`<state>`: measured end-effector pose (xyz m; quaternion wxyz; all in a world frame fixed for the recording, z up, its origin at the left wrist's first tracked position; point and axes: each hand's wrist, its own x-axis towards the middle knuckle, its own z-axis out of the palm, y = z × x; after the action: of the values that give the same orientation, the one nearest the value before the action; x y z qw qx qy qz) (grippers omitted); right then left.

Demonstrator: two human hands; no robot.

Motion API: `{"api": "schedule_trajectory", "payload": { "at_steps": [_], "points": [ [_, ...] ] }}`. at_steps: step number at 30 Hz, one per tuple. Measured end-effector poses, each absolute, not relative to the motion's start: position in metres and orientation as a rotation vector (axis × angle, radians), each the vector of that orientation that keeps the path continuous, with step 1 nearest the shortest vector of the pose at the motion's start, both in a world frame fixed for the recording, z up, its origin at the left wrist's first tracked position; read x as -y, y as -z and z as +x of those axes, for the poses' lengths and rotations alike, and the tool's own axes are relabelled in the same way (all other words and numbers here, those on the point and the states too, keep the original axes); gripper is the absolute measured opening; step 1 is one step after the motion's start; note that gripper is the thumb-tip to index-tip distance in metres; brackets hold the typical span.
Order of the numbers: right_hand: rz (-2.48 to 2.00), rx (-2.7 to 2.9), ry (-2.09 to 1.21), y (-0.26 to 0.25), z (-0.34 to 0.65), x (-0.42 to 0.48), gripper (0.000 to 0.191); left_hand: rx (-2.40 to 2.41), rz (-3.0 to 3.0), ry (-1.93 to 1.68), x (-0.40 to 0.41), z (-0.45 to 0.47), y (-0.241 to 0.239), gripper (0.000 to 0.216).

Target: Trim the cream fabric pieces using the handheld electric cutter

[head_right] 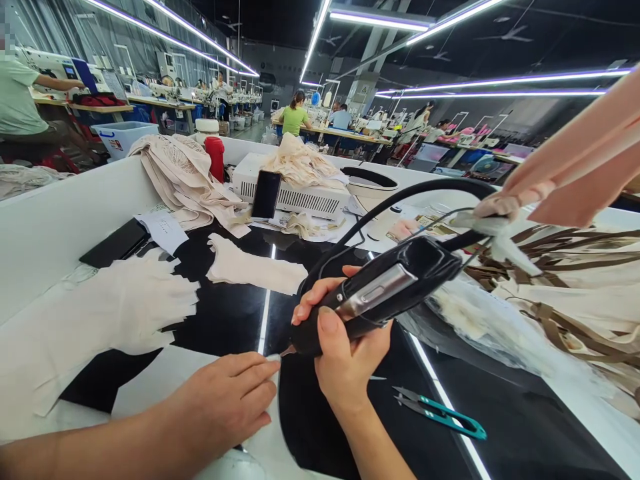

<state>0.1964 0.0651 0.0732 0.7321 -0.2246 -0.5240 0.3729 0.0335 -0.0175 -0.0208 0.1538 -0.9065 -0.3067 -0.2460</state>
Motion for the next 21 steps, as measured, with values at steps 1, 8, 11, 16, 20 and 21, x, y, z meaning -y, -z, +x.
{"api": "schedule_trajectory", "payload": {
  "at_steps": [1,8,11,16,20,21],
  "points": [
    [-0.492,1.154,-0.819,-0.0732,0.1965,-0.0652,0.046,0.882,-2.597,0.715,0.0174,0.0338,0.0214,0.021],
    [-0.490,1.150,-0.830,-0.0733,0.1969,-0.0654,0.045,0.940,-2.480,0.869,0.0170,0.0374,0.0203,0.026],
    [-0.495,1.158,-0.811,-0.0743,0.1959,-0.0649,0.042,0.951,-2.456,0.920,0.0170,0.0356,0.0215,0.025],
    [-0.473,1.143,-0.830,-0.0759,0.1954,-0.0646,0.041,0.934,-2.489,0.835,0.0166,0.0339,0.0249,0.021],
    [-0.478,1.150,-0.829,-0.0739,0.1965,-0.0646,0.043,0.953,-2.493,0.860,0.0173,0.0373,0.0230,0.022],
    [-0.484,1.155,-0.824,-0.0732,0.1966,-0.0645,0.043,0.958,-2.493,0.868,0.0176,0.0380,0.0225,0.022]
  ]
}}
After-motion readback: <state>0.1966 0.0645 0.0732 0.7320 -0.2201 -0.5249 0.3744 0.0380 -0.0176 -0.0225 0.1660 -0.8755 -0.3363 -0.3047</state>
